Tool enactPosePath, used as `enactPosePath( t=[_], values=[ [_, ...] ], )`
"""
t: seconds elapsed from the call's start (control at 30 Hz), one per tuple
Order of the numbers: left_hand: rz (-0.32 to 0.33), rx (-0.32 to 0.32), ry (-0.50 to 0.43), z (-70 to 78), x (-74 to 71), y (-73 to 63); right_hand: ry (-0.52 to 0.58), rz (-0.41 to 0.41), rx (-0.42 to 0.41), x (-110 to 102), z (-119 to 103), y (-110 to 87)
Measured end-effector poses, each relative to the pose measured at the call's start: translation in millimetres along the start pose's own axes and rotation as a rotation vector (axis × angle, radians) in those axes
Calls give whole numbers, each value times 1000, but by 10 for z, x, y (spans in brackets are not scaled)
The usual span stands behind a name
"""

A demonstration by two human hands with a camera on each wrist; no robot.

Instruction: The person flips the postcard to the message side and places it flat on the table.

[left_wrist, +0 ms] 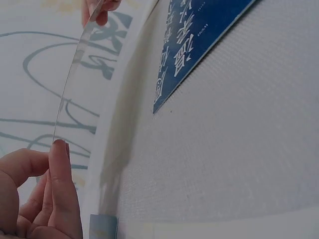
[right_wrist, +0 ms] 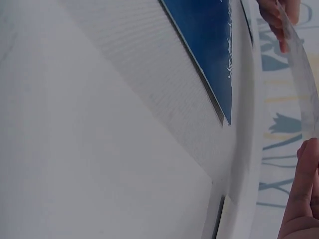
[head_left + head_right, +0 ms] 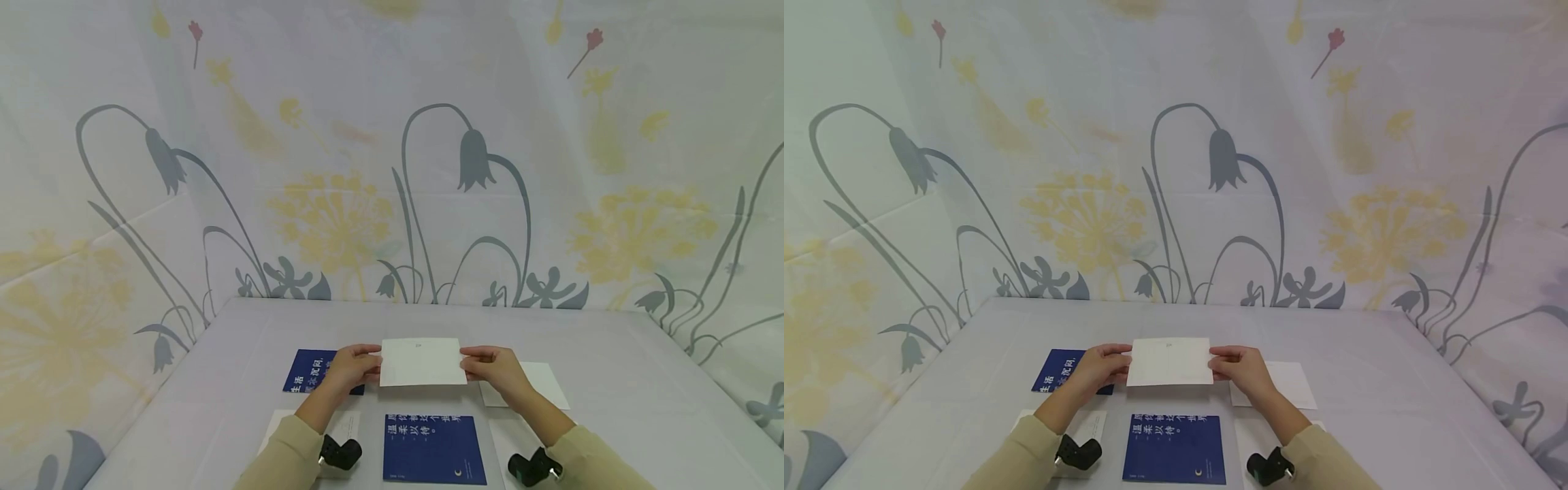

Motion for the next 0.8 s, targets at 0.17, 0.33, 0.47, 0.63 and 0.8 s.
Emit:
enactPosePath(
  t=[0.17,0.33,0.47,0.63,0.8],
  values=[
    [10,26,56,10,9,-41,-12,-4,8,18,2,-8],
    [22,42,90,29,5,-63,-23,-13,13,33,4,1],
    [35,43,121,37,4,-67,-48,-12,17,41,4,3],
    [45,27,163,24,6,-86,-88,-21,16,70,17,-1],
    [48,11,210,10,15,-102,-113,-27,28,98,51,-12]
  ],
)
Point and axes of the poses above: each hand's wrist, its own y-axis towards the middle knuckle, its own x-axis out of the palm, z = x × y, the point moved 6 cm from there along y, towards the middle knuckle, and after that the axes turned 10 degrees about z, right-handed, at the moved point
